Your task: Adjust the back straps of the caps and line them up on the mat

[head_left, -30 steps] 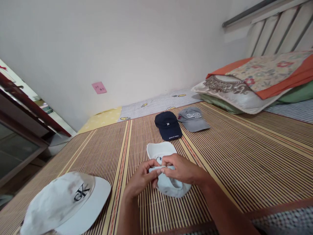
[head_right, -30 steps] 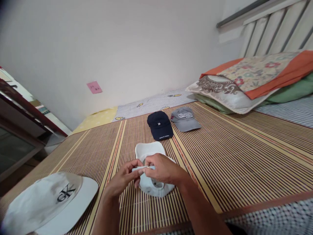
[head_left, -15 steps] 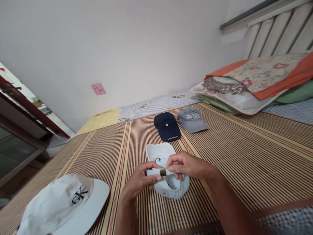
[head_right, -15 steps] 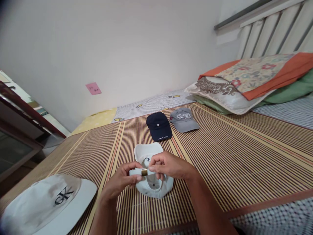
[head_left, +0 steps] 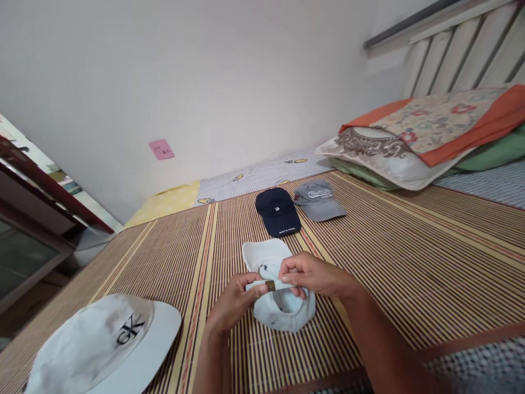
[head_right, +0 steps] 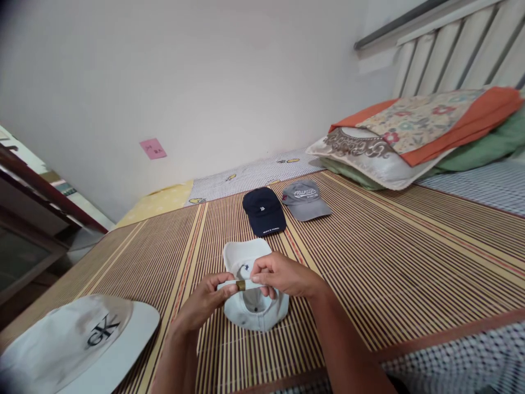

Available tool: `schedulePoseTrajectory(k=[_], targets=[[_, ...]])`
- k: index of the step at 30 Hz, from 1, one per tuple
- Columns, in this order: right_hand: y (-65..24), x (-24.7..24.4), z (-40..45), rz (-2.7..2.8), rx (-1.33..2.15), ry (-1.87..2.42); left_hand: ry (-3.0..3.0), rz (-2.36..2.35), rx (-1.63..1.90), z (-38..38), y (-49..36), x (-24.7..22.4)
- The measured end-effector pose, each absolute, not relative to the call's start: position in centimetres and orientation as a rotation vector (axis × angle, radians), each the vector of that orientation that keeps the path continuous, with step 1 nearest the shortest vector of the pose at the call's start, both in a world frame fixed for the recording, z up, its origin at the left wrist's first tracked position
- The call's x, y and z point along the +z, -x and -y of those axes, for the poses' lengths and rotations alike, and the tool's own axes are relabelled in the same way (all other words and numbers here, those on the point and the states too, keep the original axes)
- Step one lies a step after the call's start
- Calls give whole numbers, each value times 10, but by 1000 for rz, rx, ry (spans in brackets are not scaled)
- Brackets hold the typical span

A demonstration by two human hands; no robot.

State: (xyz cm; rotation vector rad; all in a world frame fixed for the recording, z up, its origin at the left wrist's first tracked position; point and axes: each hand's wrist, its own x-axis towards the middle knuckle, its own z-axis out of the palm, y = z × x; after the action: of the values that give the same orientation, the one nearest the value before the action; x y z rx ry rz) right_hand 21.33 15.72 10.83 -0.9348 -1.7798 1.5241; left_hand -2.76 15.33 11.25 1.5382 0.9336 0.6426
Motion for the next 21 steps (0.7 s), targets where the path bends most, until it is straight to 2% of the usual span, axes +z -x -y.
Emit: schedulePoseTrajectory(k=[11, 18, 21], targets=[[-215, 105, -157, 1752, 1572, 902, -1606, -945, 588, -155, 30, 110], [-214, 104, -159, 1749, 1549, 908, -1957, -1175, 858, -148, 29, 137], [-213, 103, -159, 1751, 1558, 895, -1911, -1142, 768, -146, 24, 136]])
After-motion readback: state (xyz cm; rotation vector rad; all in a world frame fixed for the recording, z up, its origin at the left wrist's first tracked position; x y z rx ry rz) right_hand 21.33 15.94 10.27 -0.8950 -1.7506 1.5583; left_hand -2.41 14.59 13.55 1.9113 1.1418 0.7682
